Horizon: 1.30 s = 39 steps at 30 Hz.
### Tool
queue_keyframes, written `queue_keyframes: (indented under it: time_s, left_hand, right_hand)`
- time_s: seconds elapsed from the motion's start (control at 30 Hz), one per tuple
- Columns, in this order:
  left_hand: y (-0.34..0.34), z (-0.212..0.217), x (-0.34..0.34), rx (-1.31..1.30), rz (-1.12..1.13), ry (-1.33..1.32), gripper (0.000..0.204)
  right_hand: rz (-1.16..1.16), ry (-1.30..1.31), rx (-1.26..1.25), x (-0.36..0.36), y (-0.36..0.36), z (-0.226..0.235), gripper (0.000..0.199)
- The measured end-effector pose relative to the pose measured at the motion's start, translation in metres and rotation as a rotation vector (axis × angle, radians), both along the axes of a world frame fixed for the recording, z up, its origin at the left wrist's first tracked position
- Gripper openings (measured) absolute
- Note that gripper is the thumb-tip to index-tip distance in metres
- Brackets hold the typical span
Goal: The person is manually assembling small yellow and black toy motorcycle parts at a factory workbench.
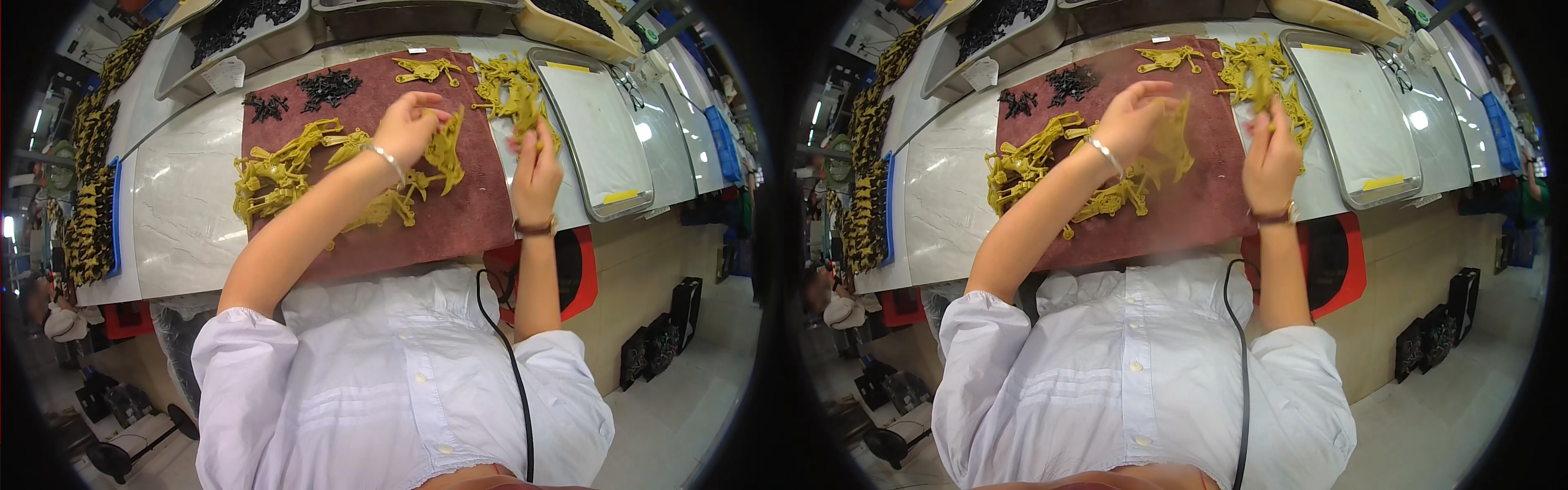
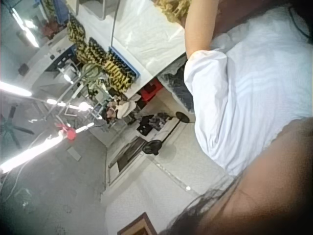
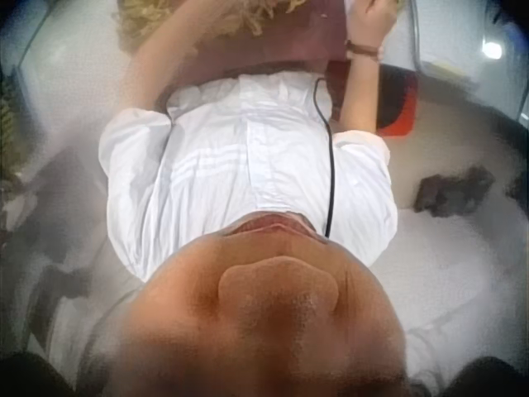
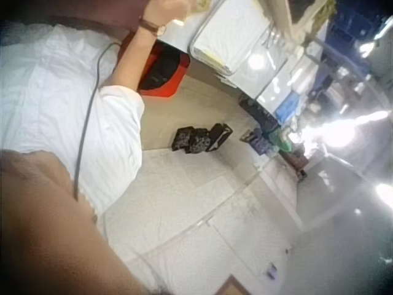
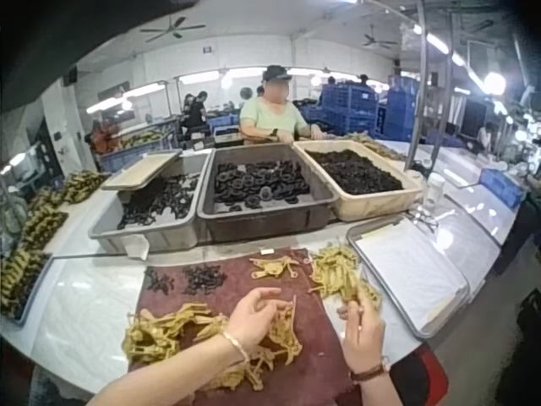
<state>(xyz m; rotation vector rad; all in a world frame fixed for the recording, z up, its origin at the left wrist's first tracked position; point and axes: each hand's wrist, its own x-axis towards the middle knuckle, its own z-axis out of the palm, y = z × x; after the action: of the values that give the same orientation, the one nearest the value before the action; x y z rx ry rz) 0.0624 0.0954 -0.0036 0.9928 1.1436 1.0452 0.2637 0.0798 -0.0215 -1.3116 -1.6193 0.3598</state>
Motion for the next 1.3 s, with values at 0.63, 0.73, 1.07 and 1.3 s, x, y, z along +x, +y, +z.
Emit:
queue_keyframes:
  time_s: [0.63, 0.73, 1.07, 1.3]
  left_hand:
    - [0.059, 0.001, -0.03, 0.267, -0.267, 1.19, 0.024]
    - [0.082, -0.012, -0.039, 0.621, -0.036, 1.401, 0.036]
    - [0.124, -0.04, -0.041, 0.724, -0.146, 1.383, 0.047]
    - [0.12, -0.045, -0.047, 0.833, 0.005, 1.385, 0.042]
  right_hand:
    - [0.418, -0.614, -0.004, -0.027, 0.073, -0.02, 0.048]
    - [0.415, -0.594, -0.009, -0.029, 0.079, -0.023, 0.038]
    - [0.446, -0.443, -0.039, -0.029, 0.09, -0.017, 0.026]
    - [0.422, -0.412, -0.021, -0.032, 0.094, -0.027, 0.026]
